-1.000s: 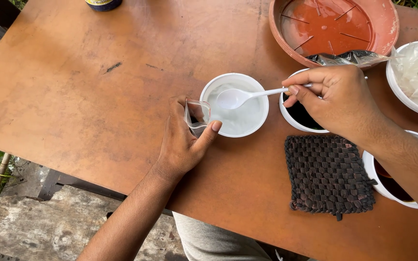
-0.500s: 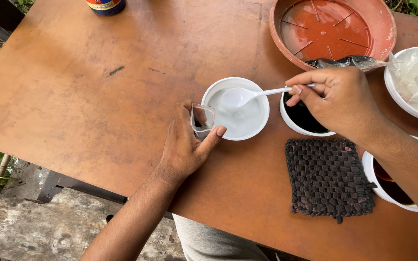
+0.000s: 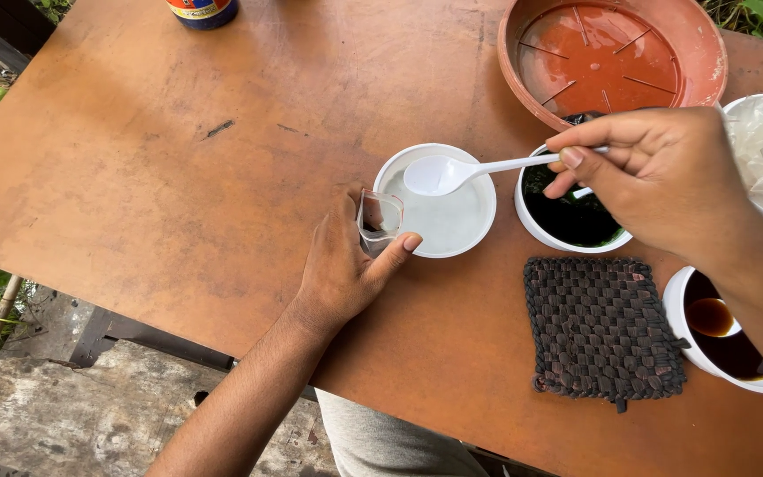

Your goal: Scooping liquid from a bowl into a small plastic bag using a plastic spoon.

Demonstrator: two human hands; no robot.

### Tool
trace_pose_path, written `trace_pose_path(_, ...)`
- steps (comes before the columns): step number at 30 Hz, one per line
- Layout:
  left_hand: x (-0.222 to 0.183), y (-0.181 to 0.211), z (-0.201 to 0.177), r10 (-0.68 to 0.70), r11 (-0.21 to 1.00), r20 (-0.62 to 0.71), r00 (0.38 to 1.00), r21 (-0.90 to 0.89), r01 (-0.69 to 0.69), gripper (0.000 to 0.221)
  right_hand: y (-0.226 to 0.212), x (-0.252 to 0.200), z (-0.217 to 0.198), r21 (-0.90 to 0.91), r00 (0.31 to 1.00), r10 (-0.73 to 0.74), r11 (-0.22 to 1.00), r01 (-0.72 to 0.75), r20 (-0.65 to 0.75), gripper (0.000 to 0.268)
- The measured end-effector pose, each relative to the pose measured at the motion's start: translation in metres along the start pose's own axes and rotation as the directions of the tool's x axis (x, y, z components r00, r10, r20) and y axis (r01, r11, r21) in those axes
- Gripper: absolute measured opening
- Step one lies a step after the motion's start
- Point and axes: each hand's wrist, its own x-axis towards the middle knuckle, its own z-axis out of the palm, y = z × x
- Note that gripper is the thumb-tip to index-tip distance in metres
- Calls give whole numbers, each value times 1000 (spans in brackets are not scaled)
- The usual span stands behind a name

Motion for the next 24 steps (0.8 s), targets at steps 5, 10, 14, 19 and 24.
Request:
trace_pose_path(5, 0, -4, 3, 14, 1000, -25, 1000, -13, -14, 57, -25, -10, -4, -19, 993, -111, 994, 111, -29, 12)
trace_pose_path(10, 0, -4, 3, -12, 999, -26, 1000, -37, 11, 62, -39, -18, 3, -82, 979, -195, 978, 191, -51, 11)
trace_pose_path(14, 0, -4, 3, -16, 999, -26, 1000, -40, 15, 60, -43, -20, 6, -163, 937, -349, 927, 339, -35, 12)
trace_pose_path(19, 0, -4, 3, -37, 998, -10, 999, -46, 37, 62, -43, -21, 8, -294, 882, -470, 846, 445, -19, 11)
trace_pose_path(24, 0, -6, 4, -13, 999, -23, 1000, -47, 12, 60, -44, -22, 9, -348, 825, -565, 773, 531, 4, 5)
